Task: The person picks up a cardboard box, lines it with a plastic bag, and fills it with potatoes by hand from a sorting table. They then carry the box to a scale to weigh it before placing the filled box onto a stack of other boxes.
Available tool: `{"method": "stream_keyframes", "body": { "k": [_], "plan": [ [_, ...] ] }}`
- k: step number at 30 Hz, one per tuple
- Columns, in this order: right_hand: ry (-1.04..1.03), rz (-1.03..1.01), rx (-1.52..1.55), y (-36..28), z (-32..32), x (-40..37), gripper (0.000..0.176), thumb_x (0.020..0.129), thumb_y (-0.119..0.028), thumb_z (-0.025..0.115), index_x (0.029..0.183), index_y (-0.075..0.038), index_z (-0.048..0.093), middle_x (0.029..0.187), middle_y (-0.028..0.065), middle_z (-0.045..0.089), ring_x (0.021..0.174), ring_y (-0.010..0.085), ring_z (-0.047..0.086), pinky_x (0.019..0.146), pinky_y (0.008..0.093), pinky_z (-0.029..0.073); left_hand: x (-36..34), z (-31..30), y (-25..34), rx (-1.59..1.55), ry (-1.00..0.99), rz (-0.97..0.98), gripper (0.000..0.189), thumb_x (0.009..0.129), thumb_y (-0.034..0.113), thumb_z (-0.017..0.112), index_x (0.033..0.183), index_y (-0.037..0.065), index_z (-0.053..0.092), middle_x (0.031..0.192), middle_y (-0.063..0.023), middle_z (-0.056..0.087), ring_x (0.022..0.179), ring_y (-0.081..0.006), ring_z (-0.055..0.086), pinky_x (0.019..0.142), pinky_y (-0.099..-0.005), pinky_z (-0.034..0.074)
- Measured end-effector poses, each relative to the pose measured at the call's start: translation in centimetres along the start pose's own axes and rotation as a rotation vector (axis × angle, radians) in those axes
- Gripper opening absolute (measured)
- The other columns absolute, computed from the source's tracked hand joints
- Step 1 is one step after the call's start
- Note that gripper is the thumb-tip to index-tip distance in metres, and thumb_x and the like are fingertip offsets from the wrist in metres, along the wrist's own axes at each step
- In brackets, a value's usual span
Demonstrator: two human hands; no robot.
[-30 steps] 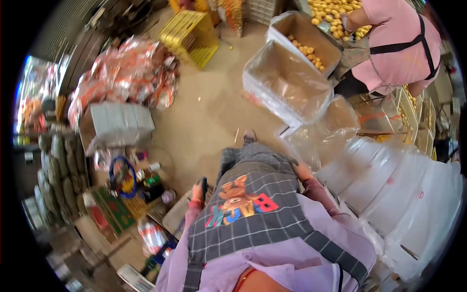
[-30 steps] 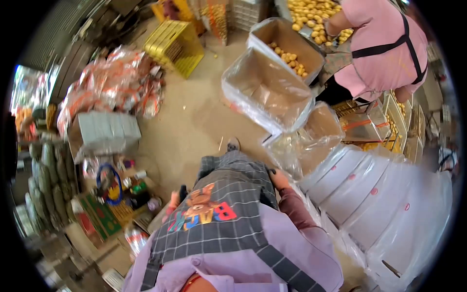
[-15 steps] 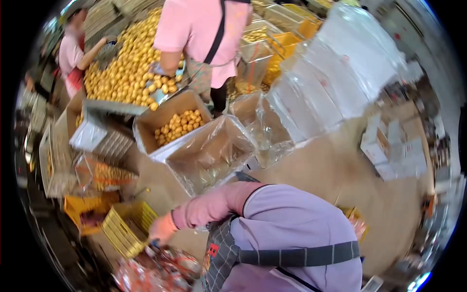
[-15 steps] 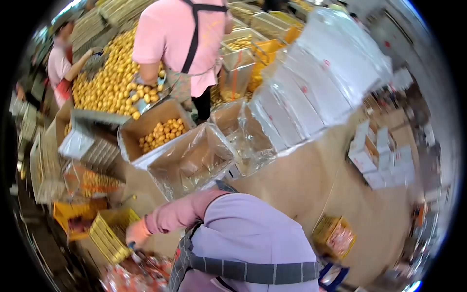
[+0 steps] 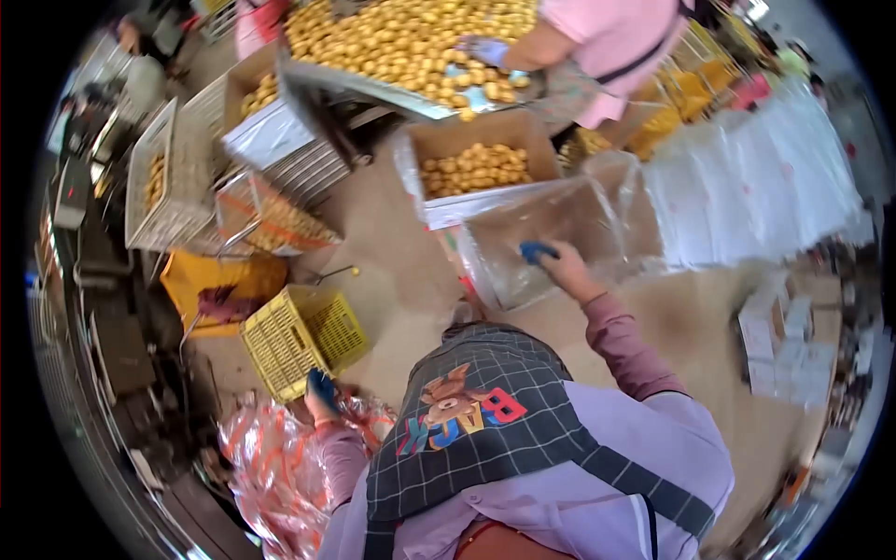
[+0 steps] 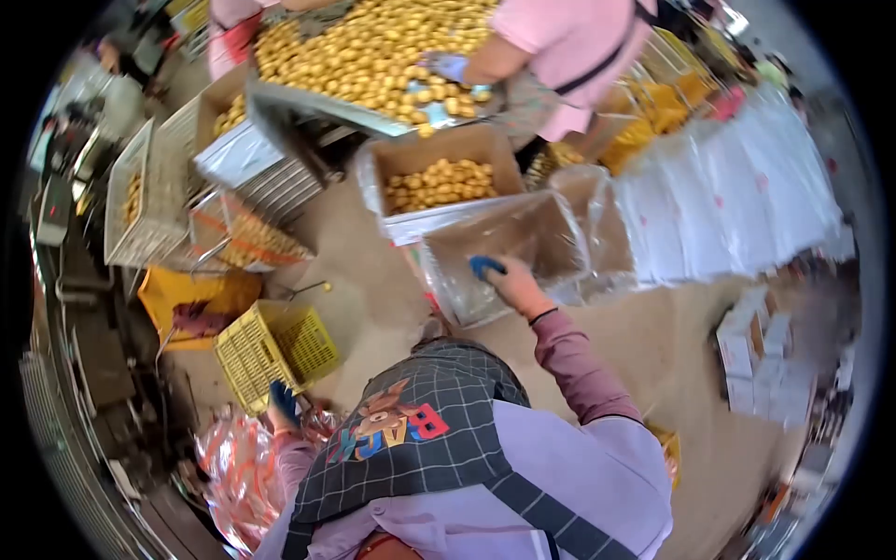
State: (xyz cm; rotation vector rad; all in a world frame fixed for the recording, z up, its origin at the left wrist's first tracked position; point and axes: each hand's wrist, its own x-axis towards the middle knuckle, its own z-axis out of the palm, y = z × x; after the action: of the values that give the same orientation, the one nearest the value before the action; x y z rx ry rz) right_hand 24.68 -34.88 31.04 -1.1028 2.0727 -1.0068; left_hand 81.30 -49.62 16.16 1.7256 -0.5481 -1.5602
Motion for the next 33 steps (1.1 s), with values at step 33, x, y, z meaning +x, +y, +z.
{"method": "stream_keyframes", "body": {
  "k": [33],
  "plan": [
    [0.692,0.307,1.631,-1.1,11.3,34.4,0.068,0.073,-0.004,0.061,0.137,-0.021,0.045,0.117,0.0088,0.056,0.096,0.0239,0.059,0.078,0.0382,0.054,14.8,73.3,32.0,1.028,-1.537,1.311,0.053,0.087,0.026,0.066,0.132,0.002,0.053,0.133,-0.0233,0.053,0.123,-0.0346,0.052,0.104,-0.0401,0.039]
  ]
}}
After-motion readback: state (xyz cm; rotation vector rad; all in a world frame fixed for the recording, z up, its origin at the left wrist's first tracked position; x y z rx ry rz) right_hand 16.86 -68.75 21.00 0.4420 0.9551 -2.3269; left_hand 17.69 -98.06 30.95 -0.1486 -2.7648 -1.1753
